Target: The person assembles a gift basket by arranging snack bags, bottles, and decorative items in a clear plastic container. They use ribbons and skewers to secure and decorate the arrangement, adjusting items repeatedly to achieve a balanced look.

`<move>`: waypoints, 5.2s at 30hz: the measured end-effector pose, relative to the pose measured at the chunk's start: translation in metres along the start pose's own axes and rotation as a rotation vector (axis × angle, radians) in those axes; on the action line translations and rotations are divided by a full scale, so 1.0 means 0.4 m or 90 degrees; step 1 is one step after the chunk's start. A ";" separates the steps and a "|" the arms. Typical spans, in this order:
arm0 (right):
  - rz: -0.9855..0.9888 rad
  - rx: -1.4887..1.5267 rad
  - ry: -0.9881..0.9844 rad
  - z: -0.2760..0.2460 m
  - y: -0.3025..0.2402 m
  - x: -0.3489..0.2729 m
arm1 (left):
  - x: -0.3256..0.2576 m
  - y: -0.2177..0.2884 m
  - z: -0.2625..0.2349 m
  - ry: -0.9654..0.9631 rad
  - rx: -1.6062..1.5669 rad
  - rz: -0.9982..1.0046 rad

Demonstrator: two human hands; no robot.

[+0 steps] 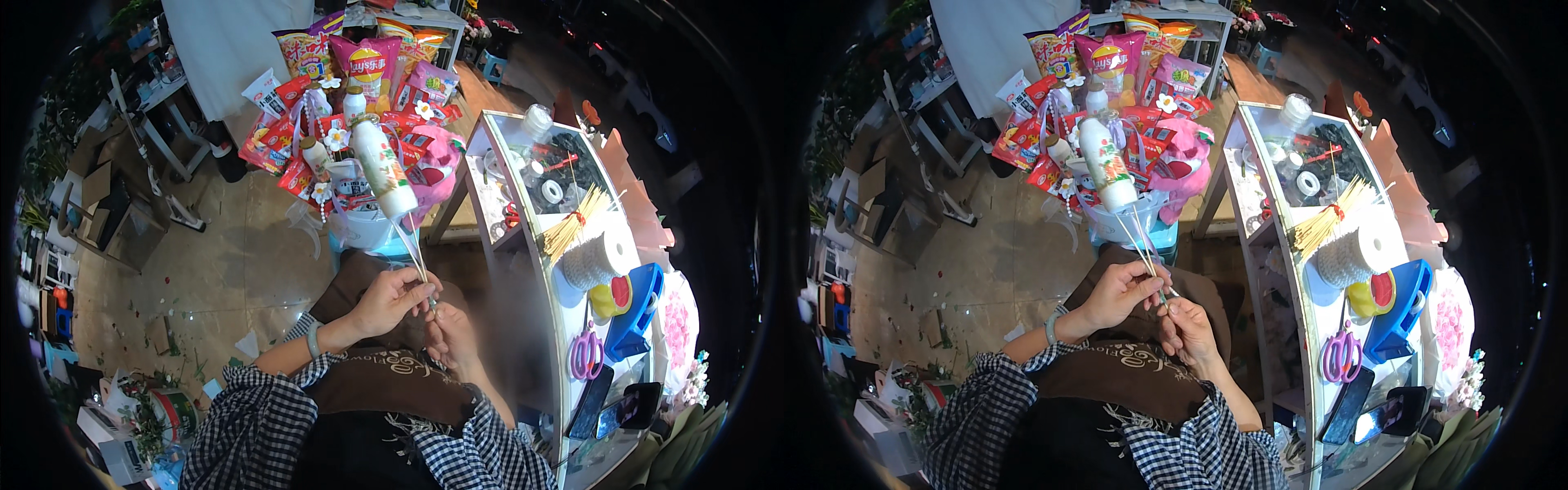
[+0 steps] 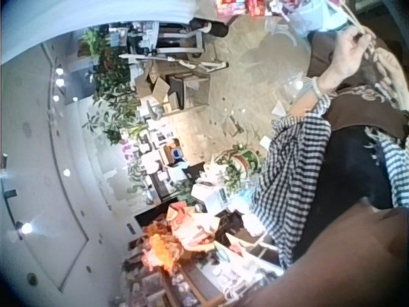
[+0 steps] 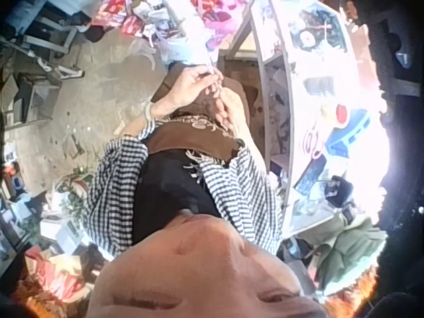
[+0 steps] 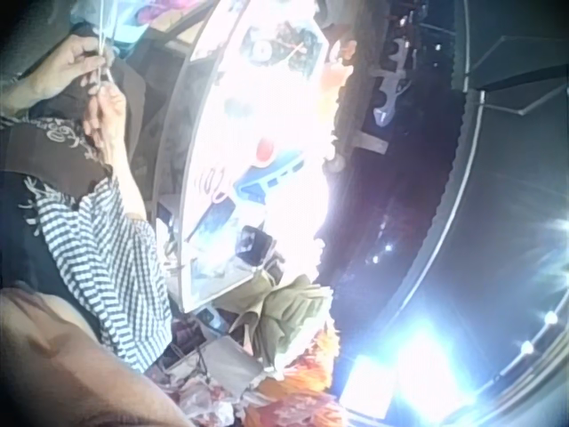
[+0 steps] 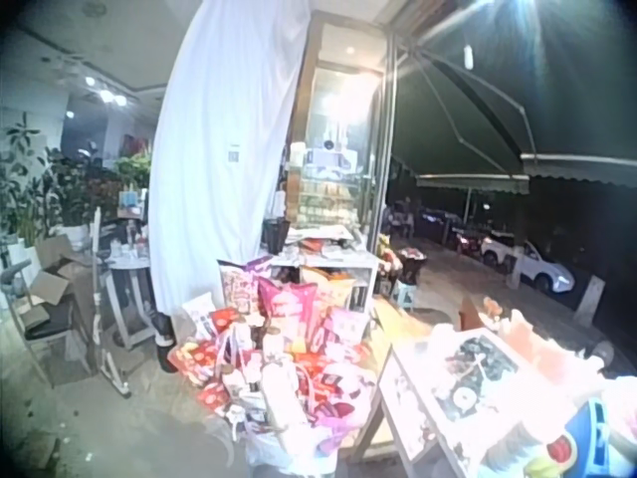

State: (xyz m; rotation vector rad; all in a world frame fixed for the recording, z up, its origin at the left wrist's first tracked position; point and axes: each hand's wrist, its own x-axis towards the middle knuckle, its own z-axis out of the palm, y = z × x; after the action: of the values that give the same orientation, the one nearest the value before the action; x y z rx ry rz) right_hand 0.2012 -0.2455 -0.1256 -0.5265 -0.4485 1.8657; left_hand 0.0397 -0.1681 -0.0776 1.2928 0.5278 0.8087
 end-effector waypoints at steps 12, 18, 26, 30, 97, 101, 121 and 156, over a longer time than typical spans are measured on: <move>-0.212 -0.390 0.085 0.062 -0.250 0.070 | 0.012 0.003 -0.014 -0.153 0.251 -0.057; -0.104 -0.397 -0.013 0.092 -0.298 0.122 | 0.008 0.011 -0.035 -0.232 0.274 0.023; -0.264 -0.380 0.090 0.123 -0.375 0.109 | 0.013 0.010 -0.076 -0.196 0.272 0.043; -0.269 -0.429 0.060 0.154 -0.410 0.118 | 0.016 0.006 -0.092 -0.138 0.278 0.079; -0.244 -0.975 0.107 0.299 -0.512 0.834 | -0.178 -0.463 -0.349 0.103 0.431 -0.331; -0.122 -0.955 0.055 0.342 -0.546 0.824 | -0.177 -0.465 -0.351 0.148 0.429 -0.270; -0.186 -1.215 0.083 0.325 -0.513 0.855 | -0.173 -0.472 -0.351 0.106 0.458 -0.271; 0.060 -1.036 0.047 0.372 -0.533 0.881 | -0.166 -0.469 -0.352 0.130 0.420 -0.284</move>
State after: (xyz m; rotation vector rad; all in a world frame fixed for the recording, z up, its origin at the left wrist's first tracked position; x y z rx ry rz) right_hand 0.1748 0.1492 0.0624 -1.6382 -1.8971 1.1756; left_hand -0.0643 -0.1436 -0.2967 1.6051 1.2726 0.3946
